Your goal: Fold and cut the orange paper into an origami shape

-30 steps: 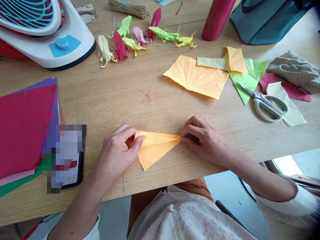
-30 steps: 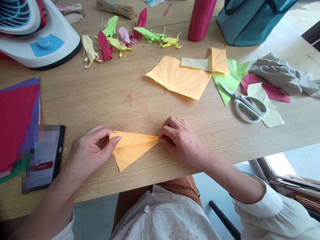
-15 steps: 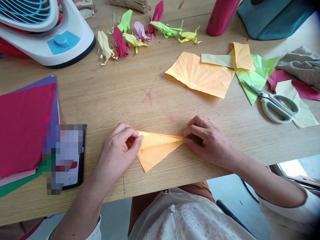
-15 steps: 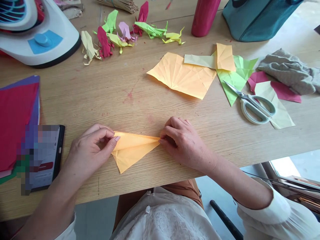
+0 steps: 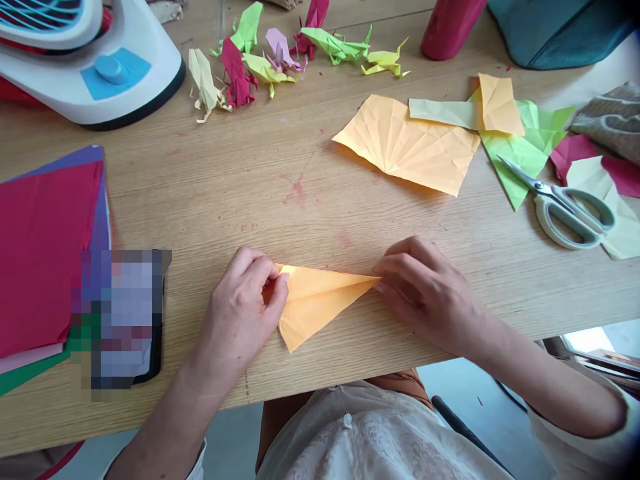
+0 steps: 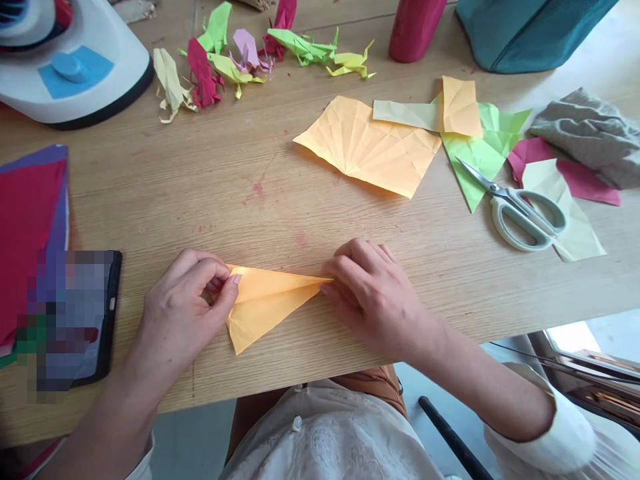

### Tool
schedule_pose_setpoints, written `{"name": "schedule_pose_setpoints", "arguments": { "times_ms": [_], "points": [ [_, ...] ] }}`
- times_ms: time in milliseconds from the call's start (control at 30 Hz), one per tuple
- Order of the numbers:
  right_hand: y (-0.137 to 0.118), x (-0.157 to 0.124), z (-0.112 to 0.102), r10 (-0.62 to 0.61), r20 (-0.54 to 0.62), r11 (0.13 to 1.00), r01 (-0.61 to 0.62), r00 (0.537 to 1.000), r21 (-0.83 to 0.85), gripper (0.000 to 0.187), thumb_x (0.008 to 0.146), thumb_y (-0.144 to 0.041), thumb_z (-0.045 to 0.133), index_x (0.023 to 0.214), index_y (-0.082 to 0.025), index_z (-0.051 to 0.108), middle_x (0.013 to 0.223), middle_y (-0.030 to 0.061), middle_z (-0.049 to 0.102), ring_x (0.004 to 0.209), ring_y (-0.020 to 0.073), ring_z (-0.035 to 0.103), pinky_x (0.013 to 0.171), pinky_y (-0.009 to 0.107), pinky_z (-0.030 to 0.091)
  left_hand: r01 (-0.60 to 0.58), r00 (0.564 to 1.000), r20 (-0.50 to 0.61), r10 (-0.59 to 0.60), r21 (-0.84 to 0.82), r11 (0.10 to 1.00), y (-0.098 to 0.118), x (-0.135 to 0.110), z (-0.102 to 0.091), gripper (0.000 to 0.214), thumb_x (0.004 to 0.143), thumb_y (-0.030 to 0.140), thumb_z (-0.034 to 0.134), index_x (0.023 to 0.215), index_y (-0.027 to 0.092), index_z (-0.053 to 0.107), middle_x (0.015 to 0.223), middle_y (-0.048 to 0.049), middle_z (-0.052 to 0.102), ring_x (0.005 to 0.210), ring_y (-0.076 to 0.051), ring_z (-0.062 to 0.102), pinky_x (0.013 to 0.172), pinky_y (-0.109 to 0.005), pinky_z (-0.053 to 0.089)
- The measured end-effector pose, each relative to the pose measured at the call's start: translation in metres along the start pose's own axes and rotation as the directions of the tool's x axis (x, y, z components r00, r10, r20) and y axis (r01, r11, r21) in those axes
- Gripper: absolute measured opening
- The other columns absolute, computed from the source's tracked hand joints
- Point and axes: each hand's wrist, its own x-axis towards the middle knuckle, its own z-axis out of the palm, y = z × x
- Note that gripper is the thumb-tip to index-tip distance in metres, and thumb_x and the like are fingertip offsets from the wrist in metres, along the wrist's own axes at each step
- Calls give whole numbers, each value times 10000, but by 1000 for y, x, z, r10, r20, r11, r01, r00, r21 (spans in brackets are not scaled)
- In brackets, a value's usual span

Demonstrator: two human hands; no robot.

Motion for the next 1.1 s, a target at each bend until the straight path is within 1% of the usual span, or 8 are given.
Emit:
{"name": "schedule_pose_setpoints", "arguments": {
  "times_ms": [67, 133, 267, 400, 533, 767, 933, 1100],
  "points": [
    [-7, -13, 1, -61, -26, 996, 59, 998, -63, 195, 977, -132, 567, 1166, -148, 613, 1037, 116, 619, 893, 228, 578, 777, 392, 443, 3, 1000, -3, -3, -7, 1000, -1, 0, 1, 176, 931, 147, 566, 779, 216, 511, 869, 2, 562, 757, -134, 611, 660, -265, 496],
    [-14, -26, 4, -110, -5, 988, 109, 994, -114, 351, 974, -121, 559, 1324, -107, 562, 1094, 148, 621, 922, 245, 570, 785, 406, 450, 3, 1000, -4, -3, -14, 1000, -2, -1, 1, 170, 932, 151, 565, 784, 219, 516, 870, 6, 565, 755, -132, 614, 666, -265, 500],
    [-21, -38, 12, -117, 74, 976, 129, 990, -178, 537, 994, -235, 531, 1501, -79, 442, 1119, 167, 618, 936, 276, 549, 783, 432, 455, 10, 1000, -9, -10, -14, 1000, -1, -1, 0, 163, 931, 156, 566, 790, 224, 522, 879, 7, 574, 762, -133, 621, 676, -269, 504],
    [-22, -34, 16, -61, 121, 975, 85, 991, -206, 574, 992, -290, 526, 1521, -88, 433, 1118, 168, 625, 925, 282, 534, 787, 452, 460, 29, 1000, 9, -29, -11, 1000, 0, -1, -1, 155, 935, 156, 552, 803, 230, 523, 894, -4, 590, 777, -146, 629, 678, -288, 503],
    [-20, -33, 16, -47, 141, 976, 75, 989, -202, 641, 987, -369, 539, 1540, -74, 408, 1126, 185, 616, 929, 294, 528, 793, 472, 460, 41, 999, 7, -40, -7, 999, 0, -1, -1, 152, 934, 152, 556, 812, 235, 520, 900, -5, 597, 770, -146, 631, 663, -293, 498],
    [-22, -32, 18, -59, 95, 965, 81, 994, -249, 533, 996, -193, 546, 1488, -20, 436, 1071, 173, 624, 905, 275, 548, 770, 443, 467, 59, 998, 10, -59, -16, 998, 1, -1, -1, 156, 926, 126, 565, 816, 228, 523, 909, -1, 601, 740, -127, 622, 656, -284, 499],
    [-23, -33, 18, -66, 68, 969, 80, 995, -233, 536, 994, -170, 559, 1476, 13, 417, 1074, 188, 622, 911, 279, 551, 744, 436, 481, 55, 998, 5, -55, -7, 998, 1, -2, -1, 157, 921, 125, 570, 812, 228, 525, 917, -5, 609, 759, -138, 631, 664, -292, 506],
    [-24, -33, 16, -44, 63, 974, 57, 997, -220, 554, 1016, -173, 506, 1524, -16, 351, 1051, 179, 622, 915, 278, 551, 745, 438, 497, 45, 999, 5, -45, -6, 999, 2, -4, -1, 158, 910, 125, 584, 814, 234, 523, 914, -5, 612, 765, -146, 640, 664, -298, 514]
  ]
}}
